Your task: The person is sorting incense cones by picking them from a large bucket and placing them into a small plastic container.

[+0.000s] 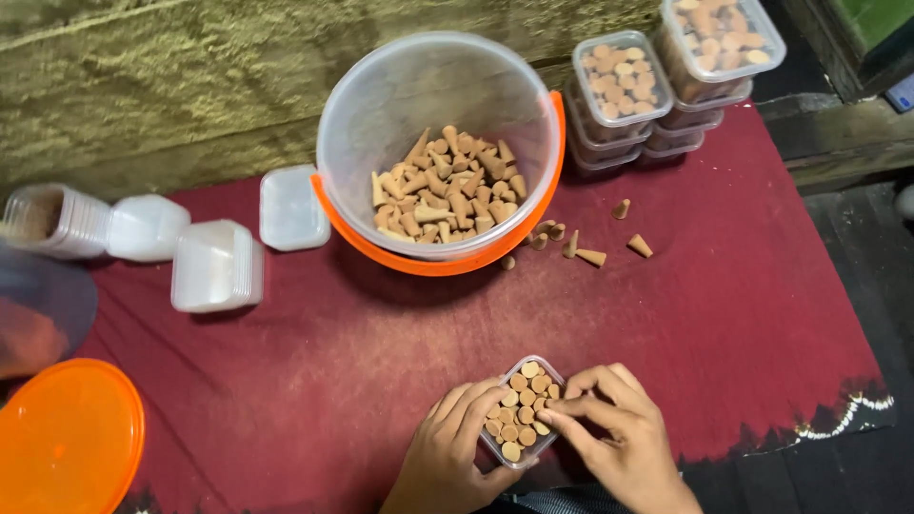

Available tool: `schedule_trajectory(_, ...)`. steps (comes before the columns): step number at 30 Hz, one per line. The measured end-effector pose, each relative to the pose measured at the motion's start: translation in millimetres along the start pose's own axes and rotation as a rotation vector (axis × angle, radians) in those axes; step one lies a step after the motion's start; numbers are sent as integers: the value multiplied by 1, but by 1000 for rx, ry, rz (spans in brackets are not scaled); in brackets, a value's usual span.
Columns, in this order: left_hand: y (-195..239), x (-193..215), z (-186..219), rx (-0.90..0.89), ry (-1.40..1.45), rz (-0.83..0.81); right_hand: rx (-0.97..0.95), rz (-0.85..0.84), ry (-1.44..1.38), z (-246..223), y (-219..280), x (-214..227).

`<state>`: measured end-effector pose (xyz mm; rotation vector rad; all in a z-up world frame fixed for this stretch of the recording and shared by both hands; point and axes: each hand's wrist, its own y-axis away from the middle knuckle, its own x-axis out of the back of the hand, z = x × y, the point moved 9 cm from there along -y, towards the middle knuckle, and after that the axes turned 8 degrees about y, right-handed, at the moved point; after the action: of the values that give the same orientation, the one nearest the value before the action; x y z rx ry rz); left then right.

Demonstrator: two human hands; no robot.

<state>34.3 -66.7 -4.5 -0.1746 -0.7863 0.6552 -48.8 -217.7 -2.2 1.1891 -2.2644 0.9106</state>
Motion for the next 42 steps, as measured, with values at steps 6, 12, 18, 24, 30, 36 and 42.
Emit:
schedule_trajectory(6, -2, 1, 1, -35, 10, 30, -221, -153, -14, 30, -1, -18)
schedule_trajectory(12, -1, 1, -2, -62, 11, 71, -317, -299, -121, 42, -4, -33)
schedule_trajectory(18, 11, -9, -9, -59, -91, 34, -330, -344, -108, 36, -10, -31)
schedule_trajectory(24, 27, -8, 6, -318, -330, 206, -259, -250, -184, 36, -9, -31)
schedule_trajectory(30, 39, -21, 4, -451, -485, 266, -247, -270, -166, 35, -10, -31)
schedule_trajectory(36, 47, -25, 0, -552, -535, 227, 391, 40, 101, -39, -4, 6)
schedule_trajectory(42, 55, -30, -8, -577, -609, 263, 592, 55, 187, -38, 16, -3)
